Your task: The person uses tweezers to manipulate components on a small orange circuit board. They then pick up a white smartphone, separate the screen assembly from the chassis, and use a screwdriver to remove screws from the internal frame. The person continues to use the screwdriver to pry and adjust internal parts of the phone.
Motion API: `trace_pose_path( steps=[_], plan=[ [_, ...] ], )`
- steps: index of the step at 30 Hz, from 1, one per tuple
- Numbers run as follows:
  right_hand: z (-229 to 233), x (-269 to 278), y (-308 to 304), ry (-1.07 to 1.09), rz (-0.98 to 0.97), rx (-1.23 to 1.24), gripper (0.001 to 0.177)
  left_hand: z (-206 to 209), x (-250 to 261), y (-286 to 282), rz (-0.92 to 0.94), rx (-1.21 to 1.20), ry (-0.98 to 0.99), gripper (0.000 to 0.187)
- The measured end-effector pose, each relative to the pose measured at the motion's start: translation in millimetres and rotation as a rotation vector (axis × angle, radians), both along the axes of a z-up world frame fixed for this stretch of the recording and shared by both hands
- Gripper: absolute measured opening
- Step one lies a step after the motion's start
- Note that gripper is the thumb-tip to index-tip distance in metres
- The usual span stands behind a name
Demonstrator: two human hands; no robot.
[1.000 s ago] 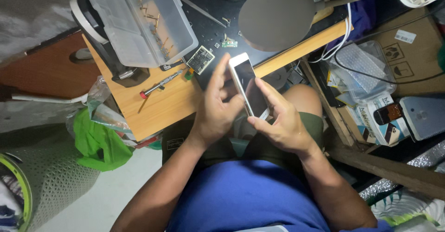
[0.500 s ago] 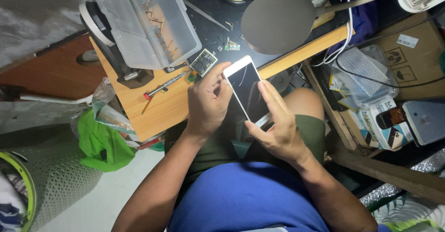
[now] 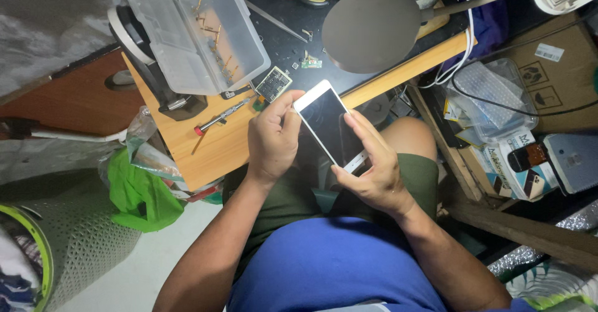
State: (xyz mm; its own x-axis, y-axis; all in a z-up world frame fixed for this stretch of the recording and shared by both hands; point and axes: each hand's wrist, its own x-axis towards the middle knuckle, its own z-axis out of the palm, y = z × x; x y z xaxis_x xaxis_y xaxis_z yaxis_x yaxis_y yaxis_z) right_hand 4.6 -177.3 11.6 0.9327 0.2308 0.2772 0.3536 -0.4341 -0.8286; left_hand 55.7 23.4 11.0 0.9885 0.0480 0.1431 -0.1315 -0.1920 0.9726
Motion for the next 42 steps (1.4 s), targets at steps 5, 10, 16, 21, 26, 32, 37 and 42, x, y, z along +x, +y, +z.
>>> trace_pose_path(
  steps=[5, 10, 16, 21, 26, 32, 37, 42],
  plan=[
    [-6.3, -2.6, -0.9, 0.044, 0.0, 0.044, 0.081, -7.0, -0.6, -0.5, 0.008, 0.012, -0.014, 0.024],
    [-7.2, -3.4, -3.0, 0.136, 0.013, 0.141, 0.08, -6.4, -1.1, -1.6, -0.006, -0.102, 0.071, 0.024],
    [-8.4, -6.2, -4.8, 0.251, 0.065, 0.298, 0.081, -8.3, -3.8, -2.0, 0.0, -0.119, 0.064, 0.023],
    [-10.7, -8.1, -4.1, 0.288, 0.058, 0.321, 0.08, -10.4, -3.3, -5.7, 0.035, -0.034, 0.094, 0.022],
    [-6.4, -8.1, -3.0, 0.304, 0.075, 0.35, 0.079, -18.7, 1.3, -3.3, 0.04, -0.211, 0.144, 0.019],
    [-7.8, 0.2, -4.1, 0.445, 0.153, 0.604, 0.081, -22.3, -0.5, 2.4, 0.062, -0.161, 0.023, 0.026],
    [-13.9, 9.7, -2.0, 0.474, 0.237, 0.833, 0.07, -10.6, -0.9, 9.0, 0.03, -0.129, 0.064, 0.029],
    [-10.0, 5.7, -4.9, 0.703, 0.152, 1.034, 0.067, -5.1, -3.1, 10.4, -0.087, -0.171, 0.099, 0.036]
  ],
)
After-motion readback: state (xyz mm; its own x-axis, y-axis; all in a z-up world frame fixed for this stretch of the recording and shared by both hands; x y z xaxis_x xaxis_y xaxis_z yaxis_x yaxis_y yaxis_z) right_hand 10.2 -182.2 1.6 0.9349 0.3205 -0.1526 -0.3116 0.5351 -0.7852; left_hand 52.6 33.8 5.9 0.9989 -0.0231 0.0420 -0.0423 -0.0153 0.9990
